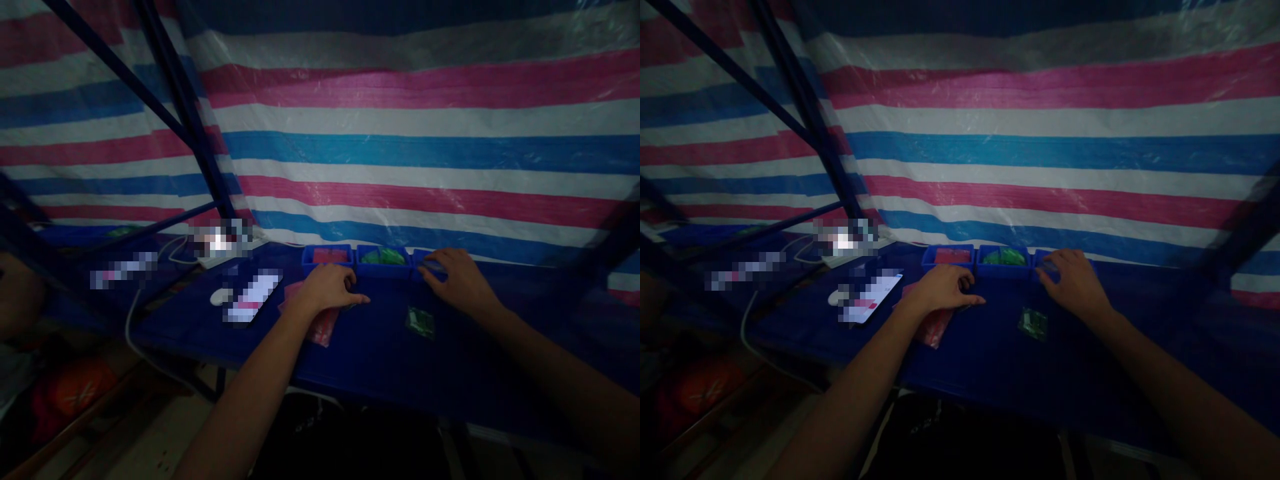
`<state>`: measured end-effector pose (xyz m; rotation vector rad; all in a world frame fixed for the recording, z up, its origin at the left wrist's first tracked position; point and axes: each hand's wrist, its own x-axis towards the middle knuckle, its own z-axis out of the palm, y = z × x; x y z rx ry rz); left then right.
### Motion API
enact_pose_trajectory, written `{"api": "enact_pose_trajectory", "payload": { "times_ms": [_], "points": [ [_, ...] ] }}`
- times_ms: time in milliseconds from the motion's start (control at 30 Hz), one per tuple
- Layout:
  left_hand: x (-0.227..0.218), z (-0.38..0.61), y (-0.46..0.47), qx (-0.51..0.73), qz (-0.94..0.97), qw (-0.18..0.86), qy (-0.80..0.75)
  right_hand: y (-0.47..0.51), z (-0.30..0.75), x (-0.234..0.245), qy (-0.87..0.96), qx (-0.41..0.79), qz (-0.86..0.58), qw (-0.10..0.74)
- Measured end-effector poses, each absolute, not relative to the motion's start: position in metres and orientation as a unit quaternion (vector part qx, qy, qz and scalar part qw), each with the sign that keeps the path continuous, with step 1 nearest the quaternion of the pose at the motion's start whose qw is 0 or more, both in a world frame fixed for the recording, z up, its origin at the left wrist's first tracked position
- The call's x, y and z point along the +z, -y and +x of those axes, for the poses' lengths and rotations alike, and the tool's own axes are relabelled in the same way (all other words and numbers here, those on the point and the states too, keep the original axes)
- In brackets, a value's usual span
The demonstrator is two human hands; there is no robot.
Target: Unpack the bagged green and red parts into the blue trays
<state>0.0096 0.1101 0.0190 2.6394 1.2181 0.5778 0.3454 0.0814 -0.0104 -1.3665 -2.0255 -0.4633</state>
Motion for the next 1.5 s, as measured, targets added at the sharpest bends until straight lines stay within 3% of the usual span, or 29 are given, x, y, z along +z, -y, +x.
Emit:
{"api": "enact_pose_trajectory", "payload": {
  "times_ms": [300,700,1067,1333,1500],
  "points": [
    [0.012,0.012,-0.112,0.174,0.875,0.270,-0.363,-0.074,0.333,-0.005,0.778,-0.139,-0.498,0.356],
    [0.014,0.010,-0.111,0.183,0.875,0.325,-0.308,-0.060,0.308,-0.003,0.798,-0.069,-0.459,0.385],
    [0.016,0.018,-0.103,0.178,0.902,0.284,-0.272,-0.057,0.304,-0.004,0.803,-0.062,-0.458,0.376],
    [0.023,0.012,-0.106,0.208,0.917,0.124,-0.318,-0.057,0.303,-0.003,0.804,-0.051,-0.458,0.375],
    [0.023,0.000,-0.109,0.133,0.905,0.174,-0.364,-0.057,0.303,-0.004,0.806,-0.055,-0.460,0.369]
  ]
}}
